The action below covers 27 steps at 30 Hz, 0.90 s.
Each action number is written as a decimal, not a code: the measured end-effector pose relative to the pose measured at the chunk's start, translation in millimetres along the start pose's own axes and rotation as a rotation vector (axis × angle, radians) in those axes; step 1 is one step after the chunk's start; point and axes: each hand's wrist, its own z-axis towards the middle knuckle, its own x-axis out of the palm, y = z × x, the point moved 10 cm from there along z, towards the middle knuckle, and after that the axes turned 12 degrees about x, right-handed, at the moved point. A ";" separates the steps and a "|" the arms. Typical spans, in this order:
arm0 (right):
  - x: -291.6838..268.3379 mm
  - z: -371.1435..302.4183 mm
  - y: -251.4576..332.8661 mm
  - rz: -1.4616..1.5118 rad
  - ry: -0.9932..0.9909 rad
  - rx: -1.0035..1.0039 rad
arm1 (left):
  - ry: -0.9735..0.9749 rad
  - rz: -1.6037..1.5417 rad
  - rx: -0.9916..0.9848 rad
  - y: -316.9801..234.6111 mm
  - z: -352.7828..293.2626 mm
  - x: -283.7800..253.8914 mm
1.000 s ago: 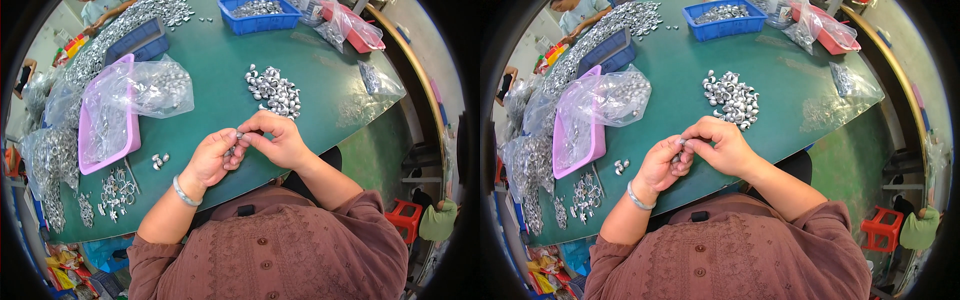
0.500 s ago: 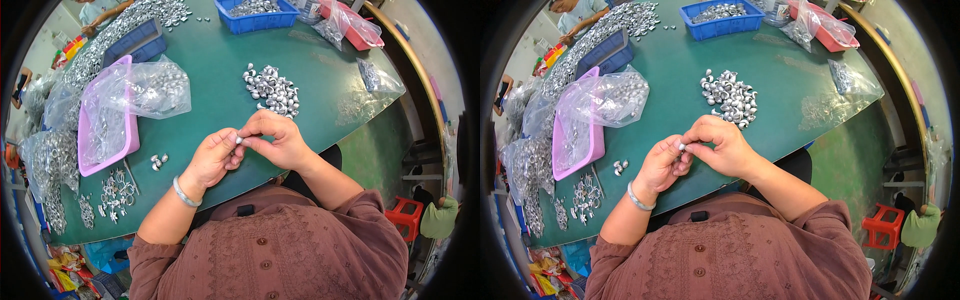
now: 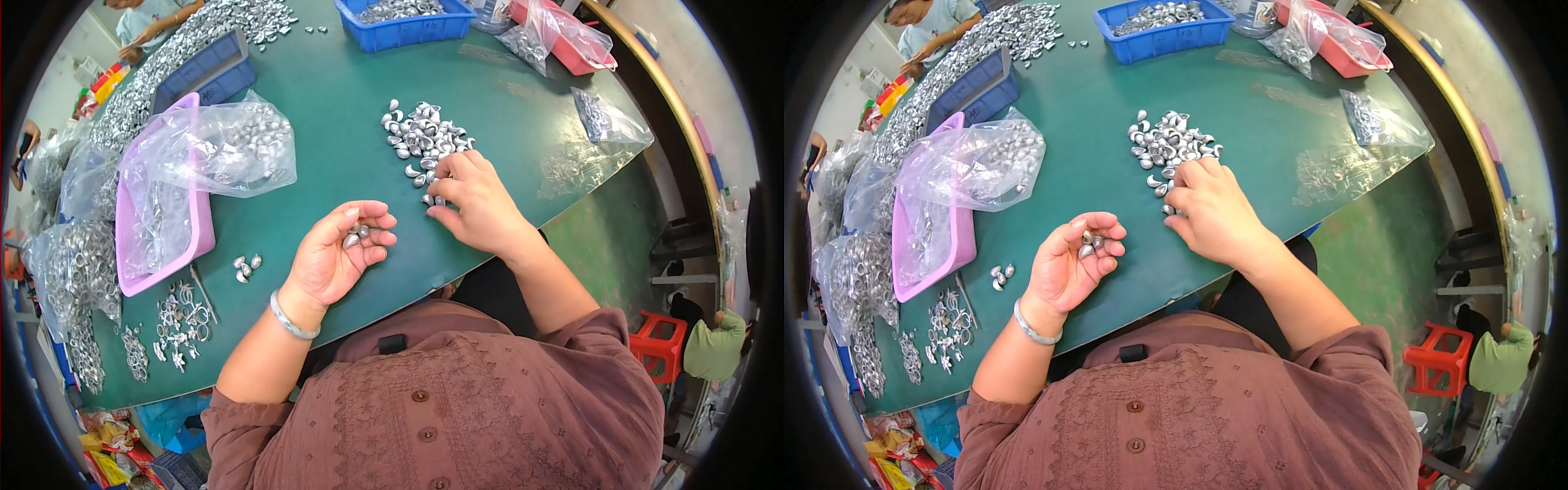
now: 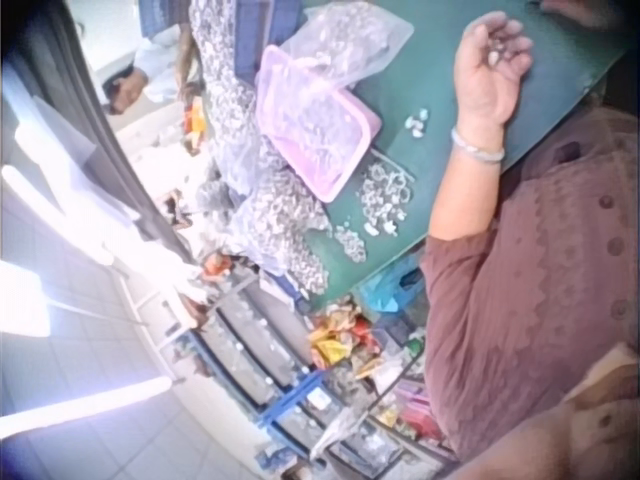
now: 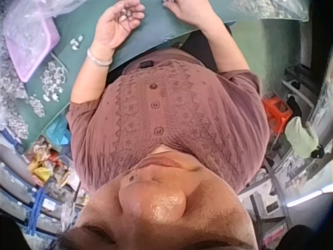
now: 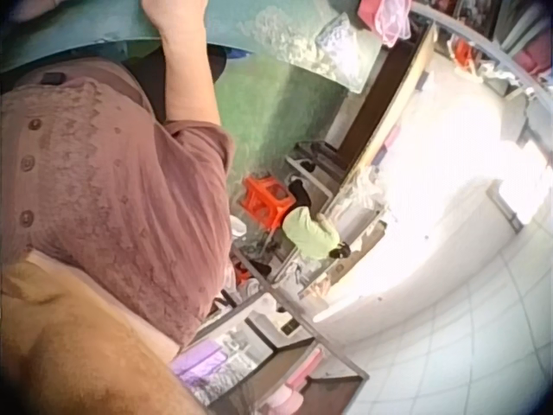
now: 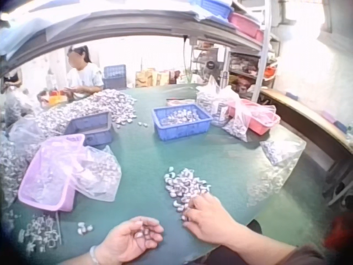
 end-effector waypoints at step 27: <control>5.9 -0.5 -4.1 0.497 -0.072 0.105 | -0.078 0.335 -0.071 6.8 -5.7 -9.4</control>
